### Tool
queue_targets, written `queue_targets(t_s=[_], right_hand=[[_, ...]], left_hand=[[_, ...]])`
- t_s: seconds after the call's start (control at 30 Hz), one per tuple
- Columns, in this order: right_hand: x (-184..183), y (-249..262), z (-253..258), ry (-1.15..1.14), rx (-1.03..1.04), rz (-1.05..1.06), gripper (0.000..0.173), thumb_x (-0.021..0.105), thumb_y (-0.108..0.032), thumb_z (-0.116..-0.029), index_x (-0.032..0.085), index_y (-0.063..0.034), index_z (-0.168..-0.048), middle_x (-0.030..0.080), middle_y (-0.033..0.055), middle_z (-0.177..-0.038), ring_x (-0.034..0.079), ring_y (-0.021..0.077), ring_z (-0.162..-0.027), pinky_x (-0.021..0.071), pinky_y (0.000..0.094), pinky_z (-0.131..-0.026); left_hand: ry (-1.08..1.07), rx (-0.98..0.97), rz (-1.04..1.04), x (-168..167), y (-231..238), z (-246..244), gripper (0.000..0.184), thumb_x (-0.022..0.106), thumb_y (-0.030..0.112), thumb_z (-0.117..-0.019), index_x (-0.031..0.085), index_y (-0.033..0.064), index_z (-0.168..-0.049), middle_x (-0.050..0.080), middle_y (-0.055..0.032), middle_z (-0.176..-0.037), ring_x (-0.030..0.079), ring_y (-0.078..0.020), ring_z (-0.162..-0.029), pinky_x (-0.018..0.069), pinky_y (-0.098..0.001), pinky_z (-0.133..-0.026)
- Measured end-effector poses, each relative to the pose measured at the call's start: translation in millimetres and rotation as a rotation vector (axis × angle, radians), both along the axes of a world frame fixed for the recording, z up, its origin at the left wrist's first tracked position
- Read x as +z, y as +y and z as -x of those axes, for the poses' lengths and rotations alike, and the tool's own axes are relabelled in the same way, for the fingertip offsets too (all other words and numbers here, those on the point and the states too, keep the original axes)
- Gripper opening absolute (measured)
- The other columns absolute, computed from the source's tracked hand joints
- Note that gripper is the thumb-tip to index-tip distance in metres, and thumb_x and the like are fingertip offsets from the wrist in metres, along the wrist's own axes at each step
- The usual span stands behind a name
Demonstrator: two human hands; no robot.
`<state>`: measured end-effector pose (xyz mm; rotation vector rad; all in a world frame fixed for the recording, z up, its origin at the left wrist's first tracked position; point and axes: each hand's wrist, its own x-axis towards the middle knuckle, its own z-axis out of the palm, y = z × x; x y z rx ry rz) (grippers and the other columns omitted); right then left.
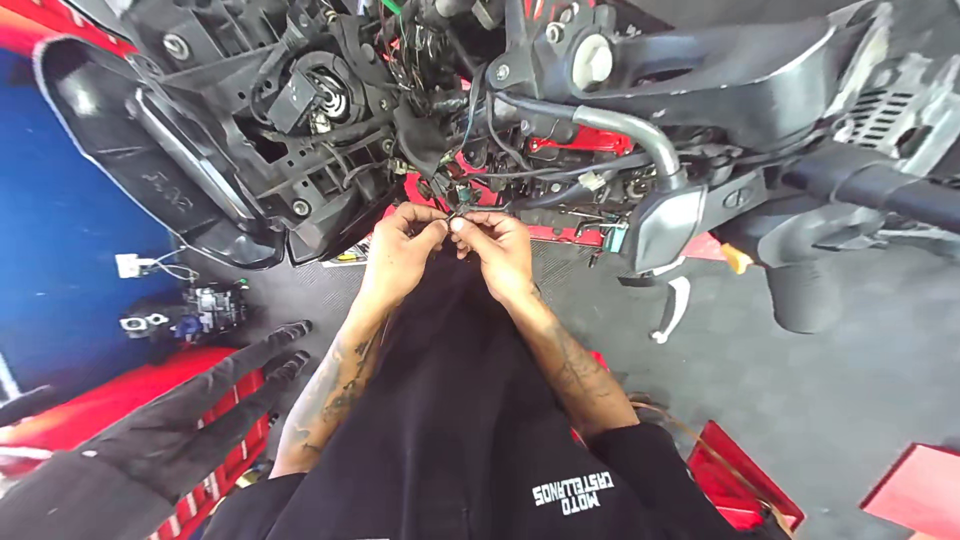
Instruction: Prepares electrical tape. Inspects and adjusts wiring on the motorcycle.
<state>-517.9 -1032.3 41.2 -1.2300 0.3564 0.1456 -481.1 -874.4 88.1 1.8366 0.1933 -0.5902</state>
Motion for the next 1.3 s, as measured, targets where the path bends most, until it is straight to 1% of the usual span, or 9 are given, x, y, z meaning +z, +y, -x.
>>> queue_targets(t_s=[0.23, 0.4, 0.57, 0.67, 0.73, 0.9, 1.07, 1.2, 1.3], right_hand=[[-2.1, -12.3, -10.5, -0.032, 0.125, 0.044, 0.010, 0.069, -0.007, -0.0954, 0.073, 0.0003, -0.102, 0.071, 0.0043, -0.081, 0.065, 0.0093, -0.067, 0.0575, 0.0262, -0.064], [2.6, -5.6, -8.1, -0.065, 0.086, 0.135, 0.012, 0.073, -0.010, -0.0944, 0.075, 0.0003, -0.101, 0.072, 0.0040, -0.081, 0.067, 0.0097, -0.067, 0.0598, 0.0273, -0.064], [10.5, -5.5, 13.0, -0.185, -0.006, 0.352, 0.009, 0.075, -0.008, -0.0920, 0.072, -0.0021, -0.098, 0.075, 0.0051, -0.086, 0.071, 0.0128, -0.072, 0.0620, 0.0307, -0.065], [17.3, -0.4, 11.8, -0.391, -0.034, 0.569, 0.023, 0.073, -0.006, -0.0933, 0.071, 0.0007, -0.115, 0.074, 0.0084, -0.099, 0.071, 0.0136, -0.083, 0.0625, 0.0316, -0.073], [18.4, 0.5, 4.7, -0.449, 0.009, 0.718, 0.022, 0.074, -0.008, -0.0934, 0.073, -0.0011, -0.114, 0.072, 0.0088, -0.102, 0.070, 0.0128, -0.085, 0.0618, 0.0297, -0.075], [23.8, 1.7, 1.6, -0.415, 0.053, 0.840, 0.015, 0.076, -0.013, -0.0915, 0.073, -0.0016, -0.101, 0.072, 0.0068, -0.091, 0.069, 0.0103, -0.075, 0.0609, 0.0266, -0.068], [54.9, -13.3, -8.6, -0.205, 0.310, 1.003, 0.014, 0.071, -0.022, -0.0938, 0.069, -0.0096, -0.098, 0.070, 0.0004, -0.084, 0.067, 0.0083, -0.071, 0.0579, 0.0288, -0.064], [62.8, -17.6, -14.1, -0.254, 0.354, 1.008, 0.018, 0.070, -0.019, -0.0956, 0.070, -0.0094, -0.111, 0.073, 0.0013, -0.094, 0.069, 0.0083, -0.077, 0.0595, 0.0276, -0.068], [60.0, -11.1, -9.1, -0.228, 0.288, 0.957, 0.022, 0.075, -0.028, -0.0943, 0.071, -0.0085, -0.103, 0.072, 0.0014, -0.089, 0.069, 0.0076, -0.073, 0.0597, 0.0267, -0.065]], left_hand=[[0.188, 0.084, 0.249, -0.9, 0.9, -10.4, 0.022, 0.050, 0.012, -0.1052, 0.068, 0.0036, -0.114, 0.070, -0.0032, -0.098, 0.066, -0.0113, -0.081, 0.0573, -0.0295, -0.076], [0.223, 0.114, 0.415, -4.3, 2.6, -11.5, 0.028, 0.042, 0.014, -0.1036, 0.068, 0.0034, -0.103, 0.069, -0.0068, -0.108, 0.067, -0.0155, -0.092, 0.0583, -0.0356, -0.083], [0.262, 0.062, 0.471, -7.4, 10.2, -10.0, 0.027, 0.043, 0.012, -0.1046, 0.067, 0.0008, -0.109, 0.069, -0.0073, -0.110, 0.068, -0.0146, -0.092, 0.0588, -0.0337, -0.085], [0.245, 0.056, 0.437, -7.8, 10.4, -8.0, 0.024, 0.050, 0.011, -0.1033, 0.067, -0.0008, -0.116, 0.071, -0.0074, -0.103, 0.068, -0.0137, -0.086, 0.0586, -0.0321, -0.083], [0.232, 0.073, 0.436, -8.4, 10.5, -6.9, 0.022, 0.055, 0.010, -0.1020, 0.068, -0.0008, -0.116, 0.071, -0.0064, -0.096, 0.068, -0.0130, -0.082, 0.0580, -0.0306, -0.080], [0.212, 0.071, 0.449, -5.5, 14.2, -5.5, 0.020, 0.058, 0.010, -0.1019, 0.070, -0.0002, -0.114, 0.072, -0.0064, -0.095, 0.068, -0.0128, -0.081, 0.0579, -0.0293, -0.079], [0.108, -0.002, 0.402, -5.5, 18.0, -3.1, 0.020, 0.059, 0.014, -0.1035, 0.072, 0.0037, -0.114, 0.073, -0.0055, -0.098, 0.069, -0.0140, -0.085, 0.0591, -0.0319, -0.080], [0.188, 0.006, 0.452, 0.5, 20.5, -6.6, 0.024, 0.052, 0.013, -0.1059, 0.068, 0.0021, -0.119, 0.071, -0.0066, -0.106, 0.068, -0.0137, -0.086, 0.0589, -0.0315, -0.080], [0.307, 0.058, 0.575, 4.0, 17.7, -6.1, 0.027, 0.045, 0.012, -0.1063, 0.065, 0.0006, -0.120, 0.070, -0.0065, -0.104, 0.068, -0.0127, -0.086, 0.0585, -0.0305, -0.082]])
